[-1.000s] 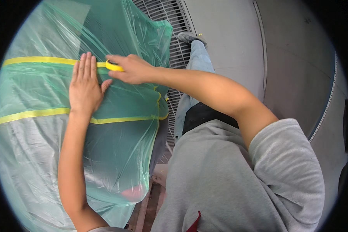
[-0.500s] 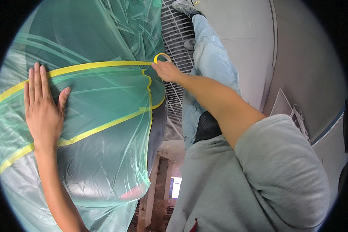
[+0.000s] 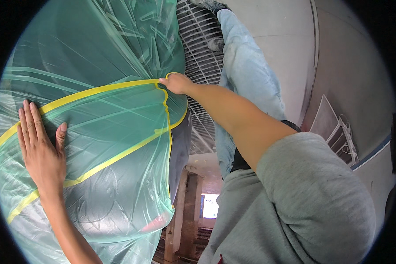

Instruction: The person places a green plastic sheet over the rear of a black car and secures it with yellow masking tape. They smooth the plastic, apply tape along the edges and seams, and adjust the sheet to cover the trunk and rear bumper area.

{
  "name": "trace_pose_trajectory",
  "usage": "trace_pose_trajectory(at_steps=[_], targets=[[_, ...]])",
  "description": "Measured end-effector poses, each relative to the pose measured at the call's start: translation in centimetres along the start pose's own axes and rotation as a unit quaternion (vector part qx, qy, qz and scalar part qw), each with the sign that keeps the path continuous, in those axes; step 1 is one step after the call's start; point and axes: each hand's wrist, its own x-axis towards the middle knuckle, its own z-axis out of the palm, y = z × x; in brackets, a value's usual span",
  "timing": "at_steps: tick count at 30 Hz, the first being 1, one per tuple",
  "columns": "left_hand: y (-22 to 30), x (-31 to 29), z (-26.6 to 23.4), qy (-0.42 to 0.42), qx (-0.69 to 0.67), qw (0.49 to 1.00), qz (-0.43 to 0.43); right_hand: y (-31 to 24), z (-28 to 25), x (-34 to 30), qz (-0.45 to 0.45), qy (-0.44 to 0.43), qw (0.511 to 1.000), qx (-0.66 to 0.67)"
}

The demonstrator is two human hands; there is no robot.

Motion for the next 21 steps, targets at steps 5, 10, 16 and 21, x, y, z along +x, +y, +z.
trace_pose_trajectory(at_steps=[5,10,16,21], targets=[[2.3,0.8,-0.4,-0.009,0.042,0.998,-0.048,-2.3,-1.1,-0.2,0.016,-0.038,0.999,-0.004],[12.3,2.3,0.9,-0.104,-0.155,0.982,0.033,-3.1,-1.6,-0.8,0.06,-0.023,0.998,0.017],[24.9,6.0,5.9,-0.381,-0.062,0.909,0.155,-2.9,-1.2,-1.1,0.031,0.09,0.995,0.034],[28.6,6.5,9.2,-0.383,-0.089,0.901,0.182,-3.4,-1.8,-1.0,-0.002,0.03,1.0,0.007]])
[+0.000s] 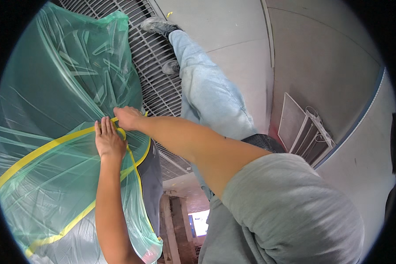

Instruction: The person places a green plastic sheet over the rear of a black car and secures it with yellow masking tape. They smooth the plastic, apply tape along the edges and seams, and adjust the sheet to cover the trunk and rear bumper area.

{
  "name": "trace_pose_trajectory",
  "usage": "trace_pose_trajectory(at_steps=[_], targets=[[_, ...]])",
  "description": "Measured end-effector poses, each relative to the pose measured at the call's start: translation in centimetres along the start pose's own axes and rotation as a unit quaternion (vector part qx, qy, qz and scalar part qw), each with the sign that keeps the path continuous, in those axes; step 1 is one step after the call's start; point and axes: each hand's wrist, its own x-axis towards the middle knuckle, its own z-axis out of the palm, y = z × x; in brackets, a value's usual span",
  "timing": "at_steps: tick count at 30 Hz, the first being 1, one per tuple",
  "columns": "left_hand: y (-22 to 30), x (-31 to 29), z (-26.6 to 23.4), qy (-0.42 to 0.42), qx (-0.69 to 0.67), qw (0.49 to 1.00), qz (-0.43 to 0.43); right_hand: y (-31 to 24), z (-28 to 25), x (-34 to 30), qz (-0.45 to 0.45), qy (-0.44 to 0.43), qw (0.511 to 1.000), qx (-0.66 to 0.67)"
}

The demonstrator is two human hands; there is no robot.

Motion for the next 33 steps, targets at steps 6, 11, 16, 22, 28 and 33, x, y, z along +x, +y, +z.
trace_pose_trajectory(at_steps=[6,11,16,22,28,33], targets=[[0.1,1.0,1.9,-0.003,-0.022,1.0,-0.022,1.1,-1.9,1.5,0.21,0.059,0.966,0.14],[-3.5,-2.7,-5.5,0.273,-0.606,0.746,0.029,3.8,-4.4,0.4,-0.082,-0.079,0.899,-0.422],[-0.9,-11.8,-13.5,0.354,-0.77,0.382,0.368,4.2,-7.4,0.8,-0.089,-0.151,0.751,-0.637],[-3.2,-15.6,-15.9,0.399,-0.826,0.274,0.289,6.9,-6.7,-2.2,-0.15,-0.143,0.723,-0.659],[-2.5,-19.4,-12.1,0.384,-0.828,0.348,0.211,3.7,-9.0,-3.2,-0.135,-0.117,0.71,-0.681],[1.2,-22.7,-13.4,0.361,-0.731,0.364,0.451,1.5,-10.5,-5.5,-0.125,-0.132,0.692,-0.698]])
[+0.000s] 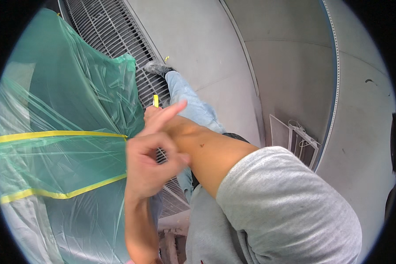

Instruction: The person places a green plastic sheet over the rear of a black car and secures it with yellow masking tape. They smooth the plastic, apply tape along the edges and seams, and adjust the sheet to cover the trunk and rear bumper area.

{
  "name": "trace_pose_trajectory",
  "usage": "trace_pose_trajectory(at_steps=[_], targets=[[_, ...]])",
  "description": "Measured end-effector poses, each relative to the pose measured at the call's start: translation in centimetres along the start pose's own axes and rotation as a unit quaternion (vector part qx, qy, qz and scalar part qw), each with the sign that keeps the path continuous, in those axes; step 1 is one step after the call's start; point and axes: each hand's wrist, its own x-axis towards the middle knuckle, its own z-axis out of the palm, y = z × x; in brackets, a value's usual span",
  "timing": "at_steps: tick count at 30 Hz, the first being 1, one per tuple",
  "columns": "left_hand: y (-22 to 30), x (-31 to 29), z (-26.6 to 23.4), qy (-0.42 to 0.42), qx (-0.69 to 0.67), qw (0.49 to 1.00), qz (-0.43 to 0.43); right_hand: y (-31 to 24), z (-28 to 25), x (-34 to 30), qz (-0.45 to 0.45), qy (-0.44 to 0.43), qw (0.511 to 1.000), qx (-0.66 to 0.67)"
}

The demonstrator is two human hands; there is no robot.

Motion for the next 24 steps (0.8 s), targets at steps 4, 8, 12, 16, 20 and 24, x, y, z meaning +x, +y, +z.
trace_pose_trajectory(at_steps=[4,8,12,16,20,24], targets=[[3.2,0.9,-0.2,-0.011,-0.058,0.998,0.025,0.0,-1.6,-1.5,0.009,-0.009,1.0,-0.001],[4.6,0.7,-2.3,0.086,-0.066,0.994,0.022,0.1,-3.0,-3.0,0.035,-0.004,0.999,0.029],[2.1,-2.0,-2.7,0.168,0.035,0.982,-0.073,-0.4,-3.5,-5.3,0.115,0.163,0.932,0.304],[-1.9,-5.5,-2.8,0.257,0.139,0.953,-0.085,-1.4,-5.0,-6.8,0.061,0.155,0.861,0.48],[-4.1,-8.6,-3.1,0.331,0.202,0.91,-0.146,-3.7,-8.1,-9.3,0.077,0.192,0.83,0.519],[-5.9,-10.3,-4.1,0.413,0.197,0.855,-0.244,-4.6,-11.4,-13.9,0.006,0.239,0.758,0.607]])
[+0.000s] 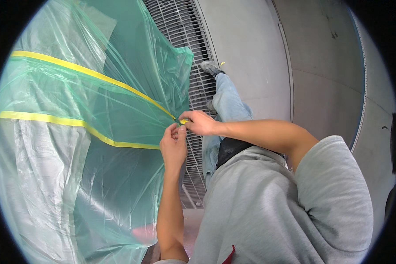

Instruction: The person places a green plastic sheet over the rear of a black car and secures it with yellow masking tape. They smooth the plastic, apply tape along the edges and seams, and adjust the sheet to cover the trunk and rear bumper area.

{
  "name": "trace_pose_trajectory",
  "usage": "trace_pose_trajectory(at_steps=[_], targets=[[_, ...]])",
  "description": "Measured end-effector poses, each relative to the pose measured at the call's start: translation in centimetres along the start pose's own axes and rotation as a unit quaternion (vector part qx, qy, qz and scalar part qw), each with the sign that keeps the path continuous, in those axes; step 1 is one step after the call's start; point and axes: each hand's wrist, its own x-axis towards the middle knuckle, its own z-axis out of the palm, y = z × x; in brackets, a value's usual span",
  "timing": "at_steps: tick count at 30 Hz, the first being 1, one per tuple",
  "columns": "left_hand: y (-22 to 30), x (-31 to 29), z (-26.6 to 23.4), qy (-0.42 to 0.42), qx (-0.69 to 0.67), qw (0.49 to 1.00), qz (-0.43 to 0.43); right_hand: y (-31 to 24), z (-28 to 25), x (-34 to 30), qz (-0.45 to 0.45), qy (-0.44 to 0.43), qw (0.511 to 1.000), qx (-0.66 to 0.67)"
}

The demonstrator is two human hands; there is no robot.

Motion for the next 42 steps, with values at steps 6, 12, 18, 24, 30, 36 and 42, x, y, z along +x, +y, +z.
trace_pose_trajectory(at_steps=[6,12,18,24,30,36,42], targets=[[-3.0,2.7,0.2,-0.041,-0.093,0.995,-0.018,-3.6,-1.4,-2.9,-0.034,-0.029,0.99,0.132],[2.4,8.2,-3.4,0.061,0.414,0.835,0.357,3.3,0.0,-0.4,-0.067,0.045,0.996,0.044],[5.5,16.5,-6.2,0.006,0.609,0.685,0.4,13.0,3.9,7.9,-0.048,0.094,0.992,-0.064],[5.6,18.4,-5.2,-0.042,0.69,0.616,0.379,13.7,7.7,15.7,0.081,0.007,0.996,0.024],[5.6,18.4,-5.7,-0.04,0.696,0.612,0.374,11.7,7.6,15.7,0.129,-0.058,0.989,0.053],[5.7,18.2,-5.1,0.002,0.706,0.578,0.41,10.9,7.8,15.8,0.144,-0.063,0.986,0.054],[-4.2,15.6,1.4,-0.257,0.779,0.523,0.234,11.5,9.6,16.6,0.125,-0.024,0.991,0.035]])
